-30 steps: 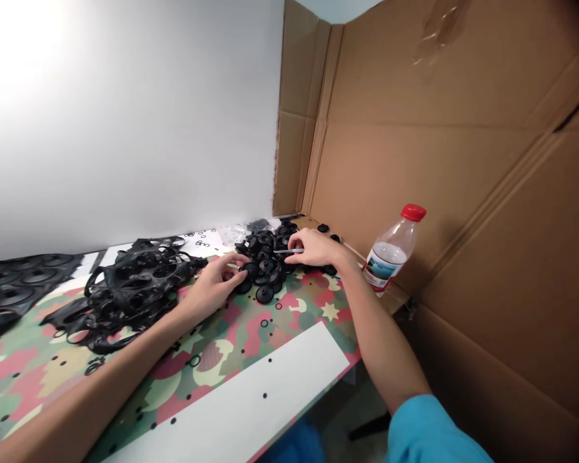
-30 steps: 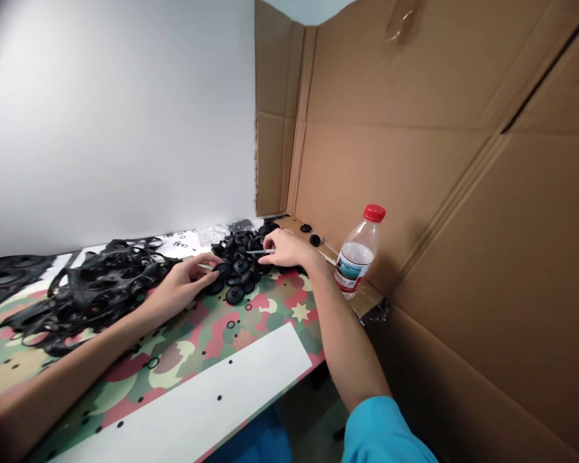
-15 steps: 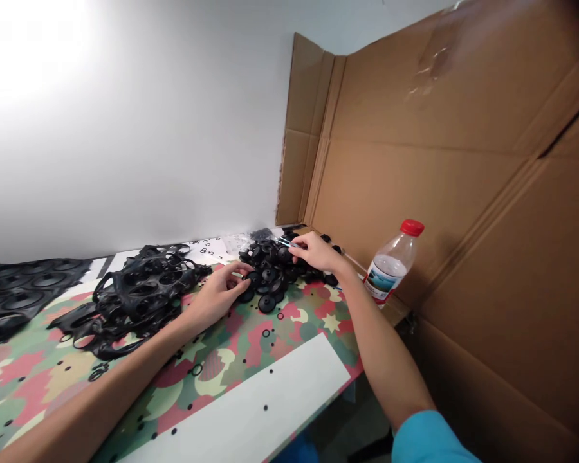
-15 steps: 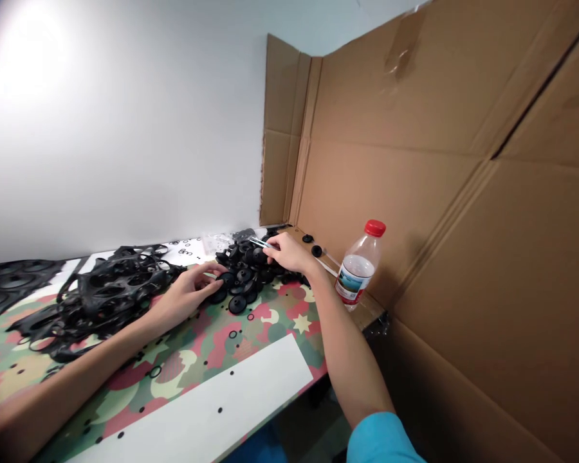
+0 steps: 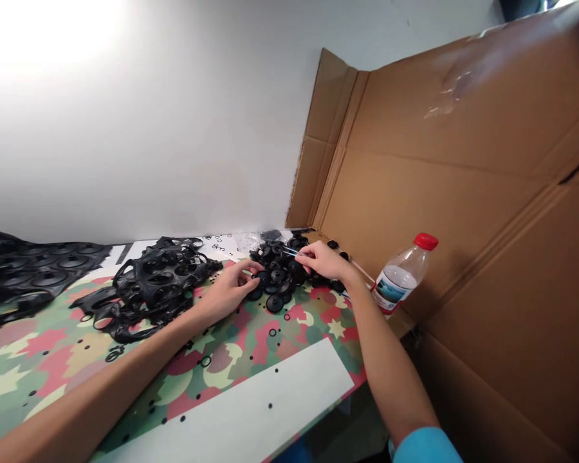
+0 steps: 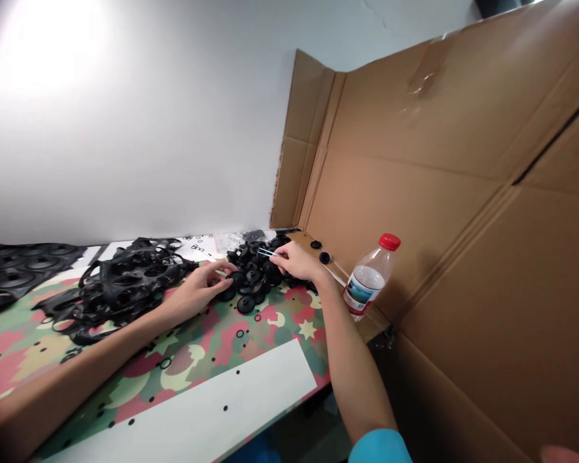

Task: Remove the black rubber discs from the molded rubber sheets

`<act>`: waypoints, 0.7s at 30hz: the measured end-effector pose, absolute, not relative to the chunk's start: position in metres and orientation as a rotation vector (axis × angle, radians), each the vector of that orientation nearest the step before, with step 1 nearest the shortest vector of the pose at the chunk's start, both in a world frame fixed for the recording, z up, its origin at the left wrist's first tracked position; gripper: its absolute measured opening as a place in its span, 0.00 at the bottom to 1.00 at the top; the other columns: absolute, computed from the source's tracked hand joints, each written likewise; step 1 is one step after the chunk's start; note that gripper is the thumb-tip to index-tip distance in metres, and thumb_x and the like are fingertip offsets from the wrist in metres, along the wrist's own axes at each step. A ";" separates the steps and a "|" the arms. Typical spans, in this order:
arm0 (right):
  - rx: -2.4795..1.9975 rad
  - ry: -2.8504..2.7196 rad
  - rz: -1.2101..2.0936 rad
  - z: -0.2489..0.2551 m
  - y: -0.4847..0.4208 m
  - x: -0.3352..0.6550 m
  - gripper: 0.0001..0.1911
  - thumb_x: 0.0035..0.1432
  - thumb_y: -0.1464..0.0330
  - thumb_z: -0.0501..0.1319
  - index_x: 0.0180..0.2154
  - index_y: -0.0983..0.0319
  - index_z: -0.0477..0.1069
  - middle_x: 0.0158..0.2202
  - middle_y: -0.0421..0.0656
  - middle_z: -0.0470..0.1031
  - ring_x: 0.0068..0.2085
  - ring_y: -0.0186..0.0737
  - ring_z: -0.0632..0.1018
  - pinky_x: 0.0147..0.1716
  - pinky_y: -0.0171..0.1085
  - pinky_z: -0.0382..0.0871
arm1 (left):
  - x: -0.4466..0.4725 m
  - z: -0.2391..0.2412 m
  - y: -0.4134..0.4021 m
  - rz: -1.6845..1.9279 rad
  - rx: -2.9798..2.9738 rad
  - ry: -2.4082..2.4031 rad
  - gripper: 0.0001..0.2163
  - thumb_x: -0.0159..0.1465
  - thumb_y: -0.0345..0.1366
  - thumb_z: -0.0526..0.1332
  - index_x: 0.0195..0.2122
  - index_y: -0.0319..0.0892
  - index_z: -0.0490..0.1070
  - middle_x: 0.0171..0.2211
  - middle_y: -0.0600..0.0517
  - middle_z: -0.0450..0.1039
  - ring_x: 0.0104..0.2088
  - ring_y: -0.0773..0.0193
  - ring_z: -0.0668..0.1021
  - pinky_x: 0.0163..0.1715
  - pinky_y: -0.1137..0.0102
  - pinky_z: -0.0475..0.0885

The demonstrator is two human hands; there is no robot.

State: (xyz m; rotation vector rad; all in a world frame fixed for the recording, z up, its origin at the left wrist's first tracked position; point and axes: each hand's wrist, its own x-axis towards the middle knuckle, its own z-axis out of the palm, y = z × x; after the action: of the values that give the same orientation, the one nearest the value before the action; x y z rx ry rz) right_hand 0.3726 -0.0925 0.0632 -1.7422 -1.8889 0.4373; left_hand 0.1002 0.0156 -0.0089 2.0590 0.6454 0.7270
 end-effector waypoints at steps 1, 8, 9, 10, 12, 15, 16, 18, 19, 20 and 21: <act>-1.774 -1.884 0.396 0.062 -0.092 0.371 0.21 0.72 0.63 0.61 0.24 0.60 0.70 0.22 0.38 0.73 0.25 0.35 0.69 0.29 0.36 0.57 | 0.100 -0.008 0.015 0.726 2.060 0.649 0.17 0.68 0.47 0.62 0.51 0.43 0.77 0.32 0.53 0.72 0.28 0.63 0.72 0.30 0.68 0.66; -1.878 -1.849 0.198 0.058 -0.088 0.371 0.05 0.68 0.69 0.67 0.39 0.60 0.83 0.31 0.41 0.80 0.33 0.39 0.76 0.35 0.36 0.60 | 0.100 -0.003 0.012 0.734 2.068 0.655 0.16 0.67 0.46 0.63 0.50 0.43 0.78 0.34 0.50 0.76 0.28 0.61 0.74 0.31 0.67 0.69; -1.879 -1.847 0.181 0.058 -0.088 0.371 0.04 0.67 0.69 0.68 0.41 0.60 0.83 0.32 0.41 0.81 0.34 0.39 0.76 0.36 0.36 0.60 | 0.100 -0.002 0.012 0.728 2.066 0.659 0.16 0.67 0.46 0.63 0.50 0.43 0.78 0.34 0.50 0.76 0.28 0.61 0.74 0.30 0.67 0.69; -1.879 -1.846 0.168 0.059 -0.088 0.372 0.04 0.67 0.69 0.69 0.41 0.60 0.84 0.33 0.41 0.81 0.34 0.39 0.76 0.36 0.36 0.60 | 0.100 -0.001 0.011 0.722 2.066 0.664 0.16 0.67 0.46 0.63 0.50 0.43 0.78 0.34 0.51 0.76 0.27 0.62 0.74 0.29 0.67 0.69; -1.877 -1.835 0.143 0.059 -0.089 0.373 0.04 0.67 0.68 0.69 0.41 0.61 0.84 0.33 0.41 0.81 0.34 0.39 0.76 0.36 0.36 0.61 | 0.100 0.000 0.011 0.724 2.069 0.670 0.16 0.67 0.46 0.63 0.50 0.43 0.77 0.33 0.51 0.75 0.27 0.61 0.74 0.29 0.67 0.69; -1.878 -1.798 0.099 0.060 -0.090 0.376 0.06 0.68 0.68 0.68 0.41 0.61 0.84 0.33 0.42 0.81 0.33 0.38 0.75 0.35 0.36 0.60 | 0.099 -0.001 0.011 0.761 2.064 0.648 0.17 0.66 0.46 0.64 0.51 0.43 0.78 0.35 0.50 0.76 0.30 0.61 0.76 0.32 0.67 0.72; -1.876 -1.790 0.089 0.060 -0.091 0.377 0.06 0.68 0.68 0.68 0.42 0.61 0.84 0.33 0.42 0.82 0.33 0.38 0.75 0.35 0.36 0.60 | 0.099 -0.002 0.011 0.771 2.059 0.639 0.17 0.66 0.46 0.64 0.51 0.43 0.78 0.36 0.50 0.76 0.31 0.61 0.76 0.32 0.67 0.72; -1.867 -1.789 0.079 0.059 -0.091 0.379 0.06 0.68 0.68 0.68 0.42 0.61 0.84 0.34 0.42 0.82 0.33 0.38 0.75 0.34 0.36 0.60 | 0.099 -0.003 0.012 0.779 2.044 0.631 0.17 0.66 0.45 0.65 0.51 0.43 0.78 0.37 0.49 0.76 0.30 0.62 0.76 0.32 0.68 0.72; -1.862 -1.794 0.078 0.059 -0.091 0.379 0.06 0.68 0.67 0.68 0.42 0.61 0.84 0.34 0.42 0.82 0.33 0.38 0.75 0.34 0.36 0.60 | 0.099 -0.003 0.013 0.781 2.034 0.631 0.17 0.66 0.45 0.65 0.51 0.43 0.78 0.37 0.50 0.76 0.30 0.63 0.75 0.31 0.68 0.71; -1.858 -1.799 0.078 0.058 -0.091 0.380 0.06 0.68 0.67 0.68 0.43 0.61 0.84 0.34 0.42 0.82 0.33 0.38 0.75 0.34 0.36 0.60 | 0.099 -0.003 0.013 0.784 2.021 0.633 0.17 0.65 0.45 0.65 0.51 0.42 0.77 0.37 0.50 0.76 0.29 0.63 0.75 0.31 0.68 0.71; -1.857 -1.803 0.078 0.058 -0.091 0.380 0.07 0.68 0.66 0.68 0.43 0.60 0.84 0.35 0.42 0.82 0.33 0.38 0.75 0.35 0.35 0.60 | 0.099 -0.003 0.013 0.791 2.006 0.635 0.17 0.65 0.45 0.65 0.51 0.42 0.77 0.37 0.50 0.76 0.29 0.63 0.75 0.30 0.69 0.71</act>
State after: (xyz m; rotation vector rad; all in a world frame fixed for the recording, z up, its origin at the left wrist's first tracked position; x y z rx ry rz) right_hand 0.3800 -0.0907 0.0578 -1.8566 -1.8033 0.0785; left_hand 0.0990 0.0133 -0.0034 2.0058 0.6354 0.7908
